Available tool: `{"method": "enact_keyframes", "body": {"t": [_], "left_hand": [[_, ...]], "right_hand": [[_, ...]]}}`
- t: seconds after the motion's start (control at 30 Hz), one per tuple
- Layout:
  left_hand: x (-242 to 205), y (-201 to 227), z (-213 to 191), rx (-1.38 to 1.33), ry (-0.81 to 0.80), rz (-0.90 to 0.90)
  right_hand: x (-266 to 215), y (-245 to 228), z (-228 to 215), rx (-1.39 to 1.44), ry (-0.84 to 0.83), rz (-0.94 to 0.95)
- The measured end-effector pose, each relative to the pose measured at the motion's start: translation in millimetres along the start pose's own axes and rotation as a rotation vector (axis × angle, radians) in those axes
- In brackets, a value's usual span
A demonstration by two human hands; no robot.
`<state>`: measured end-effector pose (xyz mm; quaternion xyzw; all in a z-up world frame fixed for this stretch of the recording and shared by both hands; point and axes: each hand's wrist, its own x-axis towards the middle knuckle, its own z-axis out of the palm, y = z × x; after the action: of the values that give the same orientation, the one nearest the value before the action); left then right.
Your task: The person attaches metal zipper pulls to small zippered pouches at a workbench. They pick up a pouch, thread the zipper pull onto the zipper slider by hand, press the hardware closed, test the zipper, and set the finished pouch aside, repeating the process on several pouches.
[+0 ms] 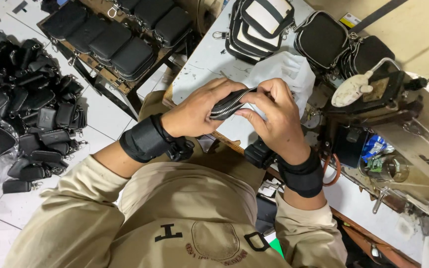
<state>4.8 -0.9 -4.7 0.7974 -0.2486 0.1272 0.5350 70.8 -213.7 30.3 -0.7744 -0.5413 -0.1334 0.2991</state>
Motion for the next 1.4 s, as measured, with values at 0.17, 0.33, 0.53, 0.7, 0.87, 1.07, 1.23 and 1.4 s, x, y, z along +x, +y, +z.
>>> {"method": "enact_keyframes", "body": {"t": [0.17, 0.33, 0.53, 0.7, 0.87, 1.07, 1.23, 1.4], "left_hand": [[1.1, -7.8, -1.2, -0.001, -0.033, -0.006], [0.0, -5.6, -8.3, 0.013, -0.090, -0.007], [-0.5, -4.8, -8.3, 0.027, -0.122, -0.005], [-2.7, -9.6, -3.7, 0.031, -0.096, 0.026], [-4.4, -9.6, -0.6, 0.047, -0.073, 0.056], [-7.6, -11.7, -0.8, 0.069, -0.083, 0.073], [-9.5, -11.3, 1.4, 0.076, -0.042, 0.053], [-7.0, -8.6, 0.4, 0.073, -0.082, -0.026]], "right_hand": [[-6.6, 6.9, -2.6, -0.057, 0.004, 0.040], [1.1, 5.0, -27.5, -0.188, 0.031, 0.069], [-9.5, 9.5, -24.9, 0.038, 0.042, 0.186], [-7.5, 7.8, -25.5, 0.188, 0.044, 0.229], [-3.4, 4.9, -26.8, 0.189, 0.031, 0.163], [-4.5, 3.7, -23.4, 0.177, 0.006, 0.171], [-4.9, 0.7, -22.8, 0.163, -0.026, 0.212], [-4.4, 1.9, -20.9, 0.186, 0.013, 0.199]]}}
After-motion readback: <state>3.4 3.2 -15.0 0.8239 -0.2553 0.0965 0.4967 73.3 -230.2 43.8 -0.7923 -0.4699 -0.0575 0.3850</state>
